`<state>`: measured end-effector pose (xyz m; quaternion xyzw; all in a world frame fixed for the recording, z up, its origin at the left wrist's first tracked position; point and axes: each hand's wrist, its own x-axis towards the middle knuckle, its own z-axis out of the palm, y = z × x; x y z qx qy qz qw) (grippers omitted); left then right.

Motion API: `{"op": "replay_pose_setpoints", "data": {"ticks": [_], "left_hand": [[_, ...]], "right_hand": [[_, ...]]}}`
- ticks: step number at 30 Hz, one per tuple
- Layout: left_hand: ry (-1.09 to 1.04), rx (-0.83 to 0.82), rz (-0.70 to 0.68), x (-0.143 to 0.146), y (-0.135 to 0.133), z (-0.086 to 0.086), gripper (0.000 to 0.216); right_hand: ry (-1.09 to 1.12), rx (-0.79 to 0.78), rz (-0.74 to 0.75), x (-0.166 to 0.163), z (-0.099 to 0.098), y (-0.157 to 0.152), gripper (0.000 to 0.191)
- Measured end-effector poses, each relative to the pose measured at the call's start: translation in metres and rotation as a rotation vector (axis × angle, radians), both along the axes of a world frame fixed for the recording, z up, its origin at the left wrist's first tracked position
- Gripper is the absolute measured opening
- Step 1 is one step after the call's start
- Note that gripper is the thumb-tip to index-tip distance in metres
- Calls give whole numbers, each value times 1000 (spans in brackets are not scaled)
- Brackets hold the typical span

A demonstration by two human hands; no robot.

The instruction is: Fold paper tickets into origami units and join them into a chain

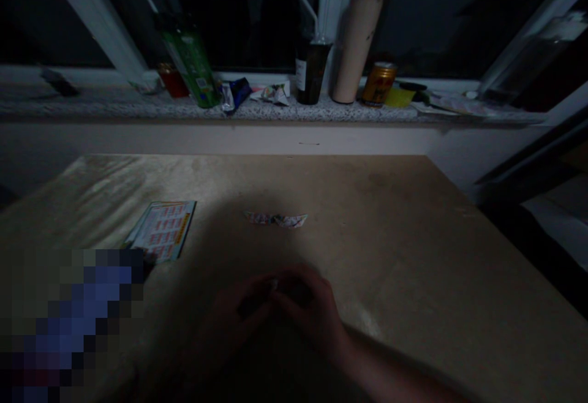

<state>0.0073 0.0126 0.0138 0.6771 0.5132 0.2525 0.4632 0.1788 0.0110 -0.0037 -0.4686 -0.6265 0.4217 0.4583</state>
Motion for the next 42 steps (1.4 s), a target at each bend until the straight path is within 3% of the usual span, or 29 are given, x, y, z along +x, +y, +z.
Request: {"op": "replay_pose_setpoints", "data": {"ticks": [5, 11, 27, 42], "left_hand": [[-41, -7, 11, -1, 0, -1, 33], [-79, -12, -17, -2, 3, 0, 31], [-264, -103, 1, -2, 5, 0, 32], [-198, -57, 53, 0, 6, 3, 30]], "right_hand": [[9, 82, 17, 0, 2, 0, 11], [21, 144, 49, 0, 1, 2, 22], [44, 131, 86, 1, 1, 1, 28], [-22, 170, 41, 0, 0, 2, 25]]}}
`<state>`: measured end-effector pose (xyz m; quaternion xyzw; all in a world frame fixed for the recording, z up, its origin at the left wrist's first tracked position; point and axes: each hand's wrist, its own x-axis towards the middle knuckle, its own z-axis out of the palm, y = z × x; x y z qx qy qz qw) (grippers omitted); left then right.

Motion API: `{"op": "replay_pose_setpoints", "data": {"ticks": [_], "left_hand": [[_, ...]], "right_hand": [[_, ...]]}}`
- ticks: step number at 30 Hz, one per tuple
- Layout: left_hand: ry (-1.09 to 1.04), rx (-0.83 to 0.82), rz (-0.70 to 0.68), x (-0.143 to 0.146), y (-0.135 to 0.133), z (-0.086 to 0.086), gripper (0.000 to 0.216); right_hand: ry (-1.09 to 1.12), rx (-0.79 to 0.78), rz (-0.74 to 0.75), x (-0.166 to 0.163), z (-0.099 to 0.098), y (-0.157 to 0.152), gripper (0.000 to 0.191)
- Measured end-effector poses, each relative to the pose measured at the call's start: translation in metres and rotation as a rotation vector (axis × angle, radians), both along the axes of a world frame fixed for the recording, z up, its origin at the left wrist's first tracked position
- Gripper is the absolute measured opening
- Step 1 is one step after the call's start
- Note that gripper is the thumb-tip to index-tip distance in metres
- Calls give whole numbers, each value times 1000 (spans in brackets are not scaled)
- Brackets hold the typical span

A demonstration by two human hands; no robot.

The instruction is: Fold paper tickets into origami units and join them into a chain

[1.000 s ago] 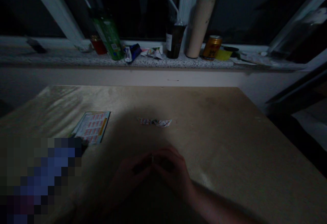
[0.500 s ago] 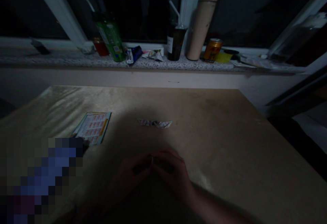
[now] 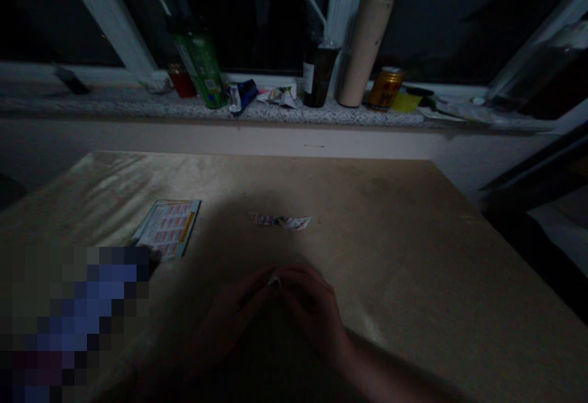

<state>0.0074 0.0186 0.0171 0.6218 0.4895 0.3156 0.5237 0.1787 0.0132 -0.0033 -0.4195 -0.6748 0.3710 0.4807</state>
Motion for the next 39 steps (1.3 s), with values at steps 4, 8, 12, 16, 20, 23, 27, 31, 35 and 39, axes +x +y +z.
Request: {"op": "replay_pose_setpoints", "data": {"ticks": [4, 8, 12, 16, 20, 23, 27, 31, 35, 39], "left_hand": [[85, -9, -30, 1, 0, 2, 27], [113, -25, -40, 2, -1, 5, 27], [95, -9, -41, 1, -1, 3, 29], [95, -36, -17, -2, -1, 0, 30], [89, -101, 70, -4, -2, 0, 29], [54, -190, 209, -8, -4, -4, 28], [-52, -286, 319, -13, -6, -8, 30], [-299, -336, 53, -9, -1, -3, 34], [-396, -359, -12, -5, 3, 2, 32], [-428, -369, 3, -4, 4, 1, 31]], "right_hand": [[-23, 35, -41, -1, -1, -2, 27], [-60, 84, -35, -1, -2, -3, 26], [-71, 116, -21, 0, -1, -4, 27], [-25, 57, 12, -1, 0, -4, 25], [77, -123, 18, -5, -1, -5, 18], [153, -247, -32, -10, -3, -7, 20], [248, -408, -48, -14, -1, -7, 19], [304, -481, -28, -15, 1, -6, 17], [264, -430, -15, -16, 1, -6, 20], [164, -307, 10, -16, 2, -4, 23]]}}
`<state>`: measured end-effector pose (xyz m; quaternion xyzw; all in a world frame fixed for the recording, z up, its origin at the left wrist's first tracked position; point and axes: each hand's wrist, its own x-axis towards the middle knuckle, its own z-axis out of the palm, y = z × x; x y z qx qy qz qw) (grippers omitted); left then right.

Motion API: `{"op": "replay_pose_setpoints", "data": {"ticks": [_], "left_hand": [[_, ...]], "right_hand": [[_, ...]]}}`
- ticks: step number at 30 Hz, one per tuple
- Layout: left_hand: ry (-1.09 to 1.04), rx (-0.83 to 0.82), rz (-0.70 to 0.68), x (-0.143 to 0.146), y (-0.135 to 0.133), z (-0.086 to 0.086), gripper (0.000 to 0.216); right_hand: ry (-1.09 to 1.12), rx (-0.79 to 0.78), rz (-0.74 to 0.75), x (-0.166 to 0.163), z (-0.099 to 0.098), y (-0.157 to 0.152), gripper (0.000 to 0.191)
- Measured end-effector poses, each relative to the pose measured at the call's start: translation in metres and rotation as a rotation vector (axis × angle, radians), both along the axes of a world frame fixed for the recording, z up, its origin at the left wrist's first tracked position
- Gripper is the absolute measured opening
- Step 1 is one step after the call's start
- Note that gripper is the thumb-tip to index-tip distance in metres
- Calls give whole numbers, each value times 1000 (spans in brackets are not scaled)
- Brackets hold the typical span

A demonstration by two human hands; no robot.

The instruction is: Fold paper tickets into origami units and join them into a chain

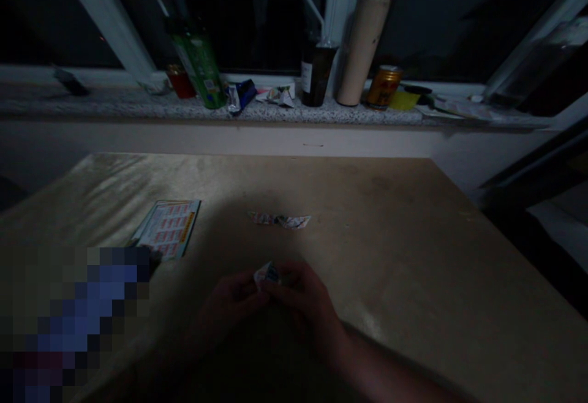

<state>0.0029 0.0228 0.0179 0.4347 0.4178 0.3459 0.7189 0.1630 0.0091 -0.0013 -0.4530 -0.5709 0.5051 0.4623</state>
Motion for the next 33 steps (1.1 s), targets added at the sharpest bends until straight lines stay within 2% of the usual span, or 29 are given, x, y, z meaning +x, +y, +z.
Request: {"op": "replay_pose_setpoints", "data": {"ticks": [6, 14, 17, 21, 23, 27, 33], "left_hand": [[50, -4, -11, -1, 2, -2, 27], [148, 76, -10, 1, 4, 0, 26], [196, 79, -35, 2, 3, 3, 25], [252, 76, -130, 2, 0, 5, 27], [310, 120, -184, 2, -1, 5, 26], [422, 233, -277, 3, -3, 3, 27], [557, 247, -264, 3, -3, 1, 30]], "right_hand": [[-182, 240, 113, 11, 6, 3, 24], [-280, 407, 186, 16, 1, 2, 38], [-235, 367, 134, 17, 1, 2, 31], [-242, 193, -32, 17, -2, 4, 10], [-329, 155, 9, 16, -4, 5, 15], [-487, 206, 101, 12, -7, 8, 29], [-365, 145, 243, 12, 2, 15, 37]]}}
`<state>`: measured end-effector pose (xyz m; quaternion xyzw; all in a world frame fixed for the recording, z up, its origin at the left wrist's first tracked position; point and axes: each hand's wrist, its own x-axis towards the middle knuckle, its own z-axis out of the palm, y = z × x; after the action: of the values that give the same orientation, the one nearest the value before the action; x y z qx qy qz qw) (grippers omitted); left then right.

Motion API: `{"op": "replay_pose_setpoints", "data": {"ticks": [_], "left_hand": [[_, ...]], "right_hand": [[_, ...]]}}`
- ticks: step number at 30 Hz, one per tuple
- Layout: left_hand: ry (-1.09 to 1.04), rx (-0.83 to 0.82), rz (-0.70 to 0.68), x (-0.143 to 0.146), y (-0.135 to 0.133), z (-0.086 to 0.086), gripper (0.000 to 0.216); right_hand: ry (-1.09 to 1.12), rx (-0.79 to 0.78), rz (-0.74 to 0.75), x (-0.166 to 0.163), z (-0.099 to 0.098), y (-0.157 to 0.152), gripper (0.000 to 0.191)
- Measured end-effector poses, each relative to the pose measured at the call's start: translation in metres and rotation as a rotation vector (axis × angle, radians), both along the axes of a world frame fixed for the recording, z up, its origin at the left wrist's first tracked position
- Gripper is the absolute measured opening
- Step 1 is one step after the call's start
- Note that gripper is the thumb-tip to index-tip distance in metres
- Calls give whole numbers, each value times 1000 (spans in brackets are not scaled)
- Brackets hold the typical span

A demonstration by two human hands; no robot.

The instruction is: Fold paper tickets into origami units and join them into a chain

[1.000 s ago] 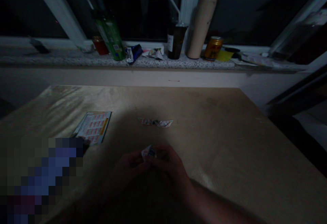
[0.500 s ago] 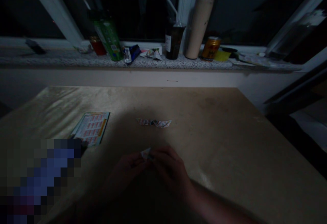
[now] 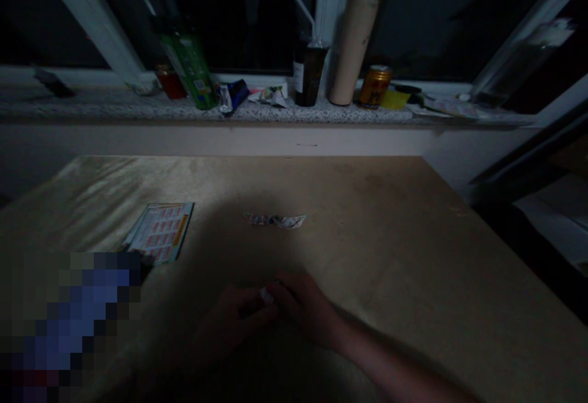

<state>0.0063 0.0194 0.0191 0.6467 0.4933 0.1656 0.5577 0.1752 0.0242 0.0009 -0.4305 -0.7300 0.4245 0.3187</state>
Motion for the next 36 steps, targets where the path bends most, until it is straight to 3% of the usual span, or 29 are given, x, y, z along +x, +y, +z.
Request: {"op": "replay_pose_setpoints", "data": {"ticks": [7, 16, 23, 29, 36], "left_hand": [[-10, 74, -18, -5, 3, -2, 32], [39, 119, -48, -2, -1, -1, 36], [-73, 55, -75, 4, -3, -8, 48], [-42, 46, 58, 4, -3, -6, 40], [-116, -17, 65, 1, 0, -8, 44]], "right_hand": [[75, -86, 89, -1, 4, 10, 35], [382, -429, 108, -3, 1, 14, 39], [358, -354, 76, -5, -3, 18, 39], [334, -344, 70, -6, -5, 17, 40], [302, -301, 77, -5, -5, 13, 40]]}}
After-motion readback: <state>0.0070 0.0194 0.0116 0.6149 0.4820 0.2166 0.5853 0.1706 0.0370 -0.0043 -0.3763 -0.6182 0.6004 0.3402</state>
